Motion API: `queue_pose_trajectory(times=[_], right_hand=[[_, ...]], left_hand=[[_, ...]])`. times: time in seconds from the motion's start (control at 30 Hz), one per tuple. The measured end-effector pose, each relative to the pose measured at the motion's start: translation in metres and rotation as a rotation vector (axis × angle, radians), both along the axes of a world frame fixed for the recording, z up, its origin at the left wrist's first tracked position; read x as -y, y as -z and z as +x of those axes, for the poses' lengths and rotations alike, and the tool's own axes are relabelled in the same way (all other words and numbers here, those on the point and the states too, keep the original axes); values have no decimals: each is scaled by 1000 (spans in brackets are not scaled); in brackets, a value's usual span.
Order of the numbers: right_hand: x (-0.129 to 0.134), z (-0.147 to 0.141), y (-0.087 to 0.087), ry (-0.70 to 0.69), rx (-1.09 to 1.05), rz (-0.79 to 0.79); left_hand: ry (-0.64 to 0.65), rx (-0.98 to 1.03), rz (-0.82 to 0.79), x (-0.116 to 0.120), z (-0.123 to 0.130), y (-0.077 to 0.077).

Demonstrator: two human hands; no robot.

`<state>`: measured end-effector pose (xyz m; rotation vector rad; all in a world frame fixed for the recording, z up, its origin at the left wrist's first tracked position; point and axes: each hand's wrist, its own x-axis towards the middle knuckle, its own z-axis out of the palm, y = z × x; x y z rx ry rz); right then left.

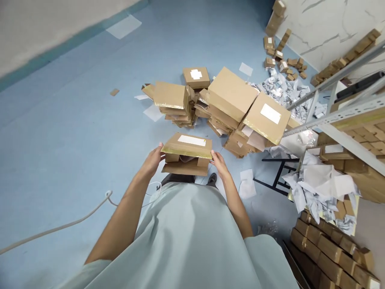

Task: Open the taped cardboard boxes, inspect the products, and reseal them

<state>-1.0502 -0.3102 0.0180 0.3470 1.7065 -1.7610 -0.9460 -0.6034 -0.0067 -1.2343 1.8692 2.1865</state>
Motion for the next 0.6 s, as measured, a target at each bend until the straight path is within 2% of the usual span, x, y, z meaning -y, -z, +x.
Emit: queue_pose_trajectory(times=[0.13,0.23,0.3,0.43,0.6], right_hand=[[39,-45,34,-6,13,134],[64,-66,68,-17,34,305],[81,-75,91,-6,53,398],[117,-93,137,40,95,498],[154,-121,202,47,122,591]], left_hand=[[74,66,63,47,-43,38],[196,150,136,82,-80,78],[270,239,124,100,-105,107],[382,399,29,124,-147,161],[480,451,-119,143,-195,227]])
